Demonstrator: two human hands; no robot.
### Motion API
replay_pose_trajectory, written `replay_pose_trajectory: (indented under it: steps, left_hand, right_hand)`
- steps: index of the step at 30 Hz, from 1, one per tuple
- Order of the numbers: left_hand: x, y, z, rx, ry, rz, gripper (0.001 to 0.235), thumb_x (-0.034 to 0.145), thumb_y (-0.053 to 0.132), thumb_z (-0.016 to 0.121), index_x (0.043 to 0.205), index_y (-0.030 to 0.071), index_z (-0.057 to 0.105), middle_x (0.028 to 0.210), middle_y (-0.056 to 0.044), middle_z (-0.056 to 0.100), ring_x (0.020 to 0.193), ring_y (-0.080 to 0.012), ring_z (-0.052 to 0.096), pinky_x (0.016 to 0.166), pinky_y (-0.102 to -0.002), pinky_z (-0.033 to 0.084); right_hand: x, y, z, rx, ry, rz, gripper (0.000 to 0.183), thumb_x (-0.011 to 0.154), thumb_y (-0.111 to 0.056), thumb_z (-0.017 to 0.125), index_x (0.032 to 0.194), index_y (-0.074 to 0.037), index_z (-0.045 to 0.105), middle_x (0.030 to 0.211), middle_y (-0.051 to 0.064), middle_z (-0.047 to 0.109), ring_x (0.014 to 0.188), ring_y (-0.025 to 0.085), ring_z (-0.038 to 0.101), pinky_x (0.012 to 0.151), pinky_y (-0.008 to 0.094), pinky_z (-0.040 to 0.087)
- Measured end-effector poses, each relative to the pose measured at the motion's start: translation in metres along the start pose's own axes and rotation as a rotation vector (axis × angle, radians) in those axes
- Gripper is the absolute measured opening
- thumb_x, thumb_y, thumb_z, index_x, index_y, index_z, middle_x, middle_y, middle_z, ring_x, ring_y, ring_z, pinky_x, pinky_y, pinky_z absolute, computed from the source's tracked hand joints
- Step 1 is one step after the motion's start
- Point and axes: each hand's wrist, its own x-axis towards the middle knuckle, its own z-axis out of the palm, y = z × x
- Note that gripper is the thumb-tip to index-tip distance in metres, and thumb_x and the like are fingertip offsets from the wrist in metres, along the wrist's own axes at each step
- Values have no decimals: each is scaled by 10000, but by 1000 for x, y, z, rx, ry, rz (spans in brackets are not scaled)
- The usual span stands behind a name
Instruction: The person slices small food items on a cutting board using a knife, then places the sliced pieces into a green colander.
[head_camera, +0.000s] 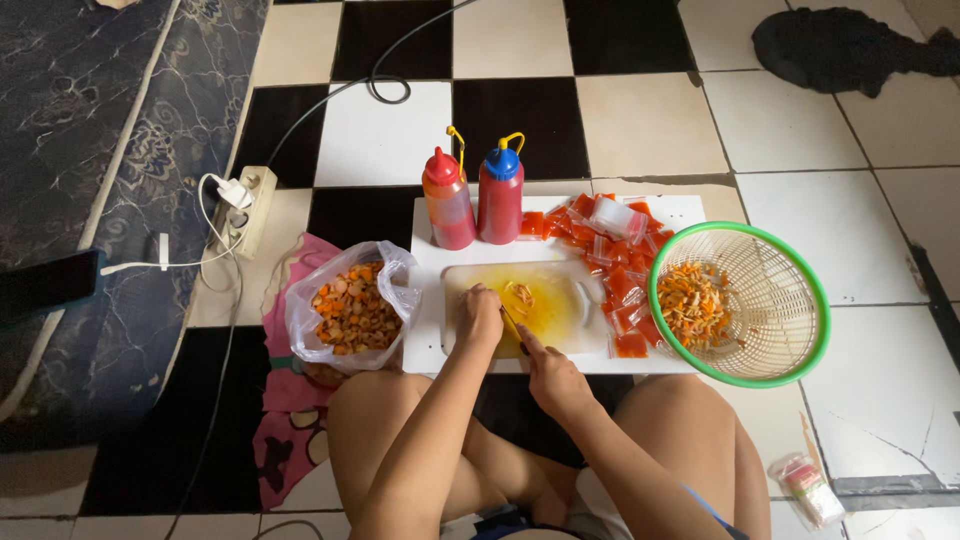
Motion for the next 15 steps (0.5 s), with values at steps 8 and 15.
replay_pose_trajectory:
  steps: [8, 15]
  left_hand:
    - [12, 3, 7, 124, 49, 28, 136, 784, -35, 610, 855, -29, 725, 900, -208, 659, 863, -368, 678, 819, -433, 554]
    - [0, -2, 8, 60, 84, 79, 86, 737, 27, 722, 822, 12, 728, 914, -186, 642, 868, -407, 664, 870, -476, 512]
  right_hand:
    - [-7, 2, 4, -7, -17, 6, 646, 971, -155, 379, 1561, -379, 238, 1079, 202, 666, 999, 437, 686, 830, 537, 586]
    - [-47, 14, -7, 7, -29, 75, 582, 987, -248, 403, 1518, -463, 301, 1075, 161, 679, 979, 430, 690, 818, 517, 594]
